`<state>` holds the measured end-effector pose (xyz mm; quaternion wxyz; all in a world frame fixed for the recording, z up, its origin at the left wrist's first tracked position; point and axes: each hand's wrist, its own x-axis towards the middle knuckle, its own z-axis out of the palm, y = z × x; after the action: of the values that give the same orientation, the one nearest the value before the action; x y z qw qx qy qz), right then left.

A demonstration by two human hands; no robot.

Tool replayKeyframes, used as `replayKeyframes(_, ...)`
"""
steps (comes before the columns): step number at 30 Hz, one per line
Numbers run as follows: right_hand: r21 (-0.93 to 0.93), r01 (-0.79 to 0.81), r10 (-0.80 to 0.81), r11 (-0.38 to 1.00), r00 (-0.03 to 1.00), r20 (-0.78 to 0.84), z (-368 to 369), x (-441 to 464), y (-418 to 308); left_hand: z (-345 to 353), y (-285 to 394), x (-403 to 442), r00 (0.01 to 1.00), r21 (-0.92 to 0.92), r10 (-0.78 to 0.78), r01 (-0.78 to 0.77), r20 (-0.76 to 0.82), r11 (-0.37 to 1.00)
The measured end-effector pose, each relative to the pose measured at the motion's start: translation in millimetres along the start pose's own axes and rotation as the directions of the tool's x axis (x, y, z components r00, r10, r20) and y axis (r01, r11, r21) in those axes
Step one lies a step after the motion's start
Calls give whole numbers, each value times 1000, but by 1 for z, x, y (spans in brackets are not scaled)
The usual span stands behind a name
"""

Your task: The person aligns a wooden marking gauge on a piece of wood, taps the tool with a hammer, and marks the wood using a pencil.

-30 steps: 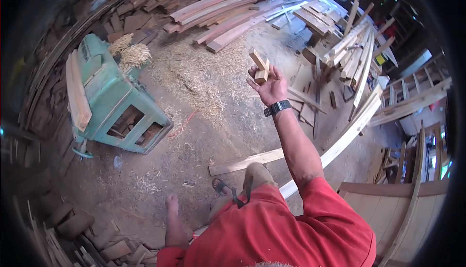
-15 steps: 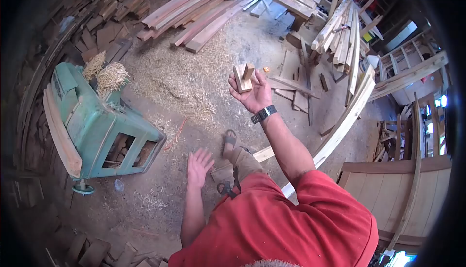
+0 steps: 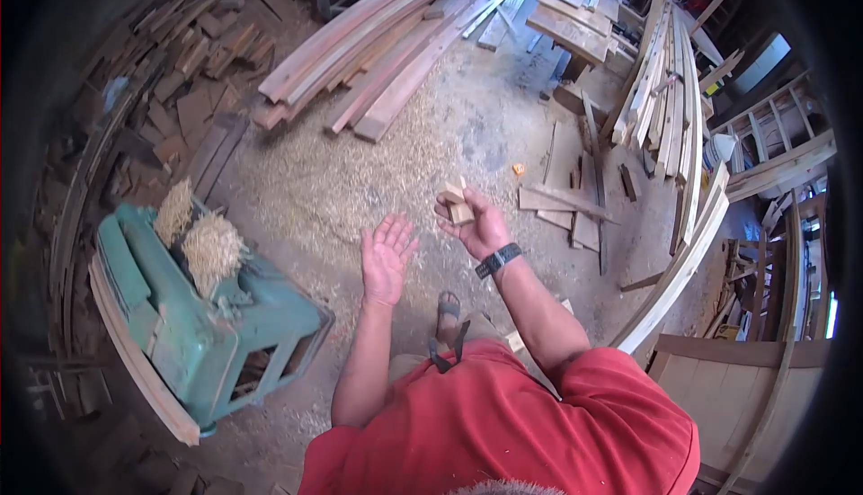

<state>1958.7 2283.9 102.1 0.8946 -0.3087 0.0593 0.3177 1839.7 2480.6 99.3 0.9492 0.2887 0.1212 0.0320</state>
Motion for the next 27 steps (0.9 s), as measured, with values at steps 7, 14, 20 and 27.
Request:
replayKeyframes(7,-343,227,-301,911,937,-179,11,100,-62,-65,2,90,992,874,-128,65,-3,482)
replayKeyframes(14,-849,341,-677,403,735,-26,35,216,-120,-283,14,83,905,906,-22,424,-424,6)
replayKeyframes(20,-946,309,-774,-101,573,270,91,275,-145,-353,118,122,818,841,-249,436,-519,-322)
replayKeyframes(27,-958,200,-768,-204,574,284,93,352,-179,-384,176,276,841,836,-38,530,-539,-141)
